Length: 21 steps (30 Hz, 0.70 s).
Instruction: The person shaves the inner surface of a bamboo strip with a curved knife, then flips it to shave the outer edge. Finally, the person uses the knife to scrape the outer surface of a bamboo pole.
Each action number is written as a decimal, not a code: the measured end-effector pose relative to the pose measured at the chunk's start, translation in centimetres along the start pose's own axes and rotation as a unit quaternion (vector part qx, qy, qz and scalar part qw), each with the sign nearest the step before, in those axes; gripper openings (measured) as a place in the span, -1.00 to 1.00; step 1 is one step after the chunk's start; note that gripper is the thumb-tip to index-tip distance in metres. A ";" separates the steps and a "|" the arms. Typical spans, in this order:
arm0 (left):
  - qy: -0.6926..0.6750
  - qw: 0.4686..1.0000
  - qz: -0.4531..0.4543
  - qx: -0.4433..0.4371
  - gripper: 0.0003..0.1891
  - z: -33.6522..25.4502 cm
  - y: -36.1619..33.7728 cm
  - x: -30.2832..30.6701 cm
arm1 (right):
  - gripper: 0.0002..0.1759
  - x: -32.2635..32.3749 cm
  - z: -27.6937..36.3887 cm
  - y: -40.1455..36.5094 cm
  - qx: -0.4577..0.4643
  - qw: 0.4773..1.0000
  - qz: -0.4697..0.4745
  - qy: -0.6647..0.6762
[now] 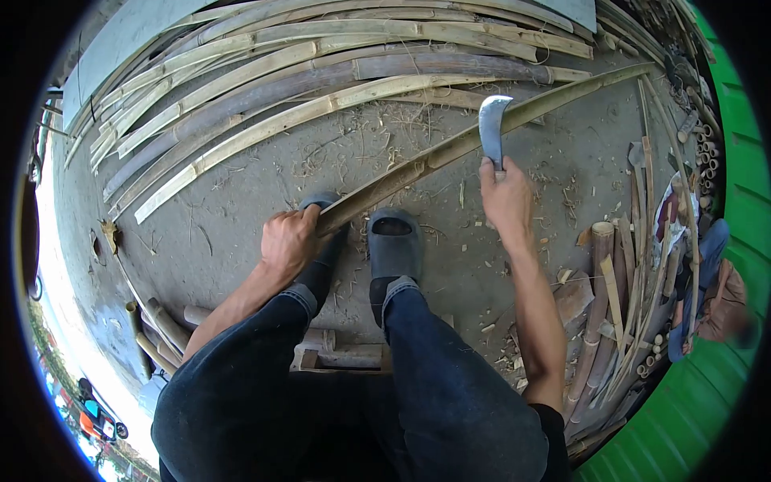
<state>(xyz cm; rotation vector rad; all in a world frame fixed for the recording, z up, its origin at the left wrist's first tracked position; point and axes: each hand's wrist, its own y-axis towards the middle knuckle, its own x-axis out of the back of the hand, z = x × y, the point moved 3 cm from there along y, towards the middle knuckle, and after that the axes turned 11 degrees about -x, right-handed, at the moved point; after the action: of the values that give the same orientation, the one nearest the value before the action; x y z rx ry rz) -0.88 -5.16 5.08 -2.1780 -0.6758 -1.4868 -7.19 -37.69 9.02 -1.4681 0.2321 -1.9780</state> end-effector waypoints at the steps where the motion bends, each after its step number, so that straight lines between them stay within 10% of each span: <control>1: 0.005 1.000 0.006 0.004 -0.60 0.1 0.5 0.3 | -0.60 -2.2 -1.0 -1.9 0.135 0.990 0.042 -0.022; 2: 0.008 1.000 0.016 0.005 -0.60 0.3 0.8 0.5 | -0.60 -3.5 -1.5 -3.3 0.262 0.960 0.082 -0.044; 6: -0.003 1.000 -0.017 -0.007 -0.56 1.5 -0.2 -1.4 | -0.62 -1.0 -1.0 -0.3 0.046 0.991 0.088 0.084; 15: 0.006 1.000 0.004 0.020 -0.45 1.1 0.3 -1.2 | -0.60 -0.9 -0.6 -0.7 0.204 0.976 0.053 -0.047; 17: 0.012 0.999 0.021 0.035 -0.40 0.3 1.0 -0.3 | -0.63 1.3 -0.5 2.6 0.051 0.998 0.015 0.047; 21: 0.024 0.999 0.026 0.038 -0.37 1.1 1.4 -0.3 | -0.59 -1.3 -1.1 -0.7 0.215 0.976 0.024 0.004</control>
<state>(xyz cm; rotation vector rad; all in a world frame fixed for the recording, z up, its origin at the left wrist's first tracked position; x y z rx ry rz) 0.68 -5.72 4.29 -2.0815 -0.6424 -1.4582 -8.24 -36.62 7.93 -1.1621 -0.1502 -1.8501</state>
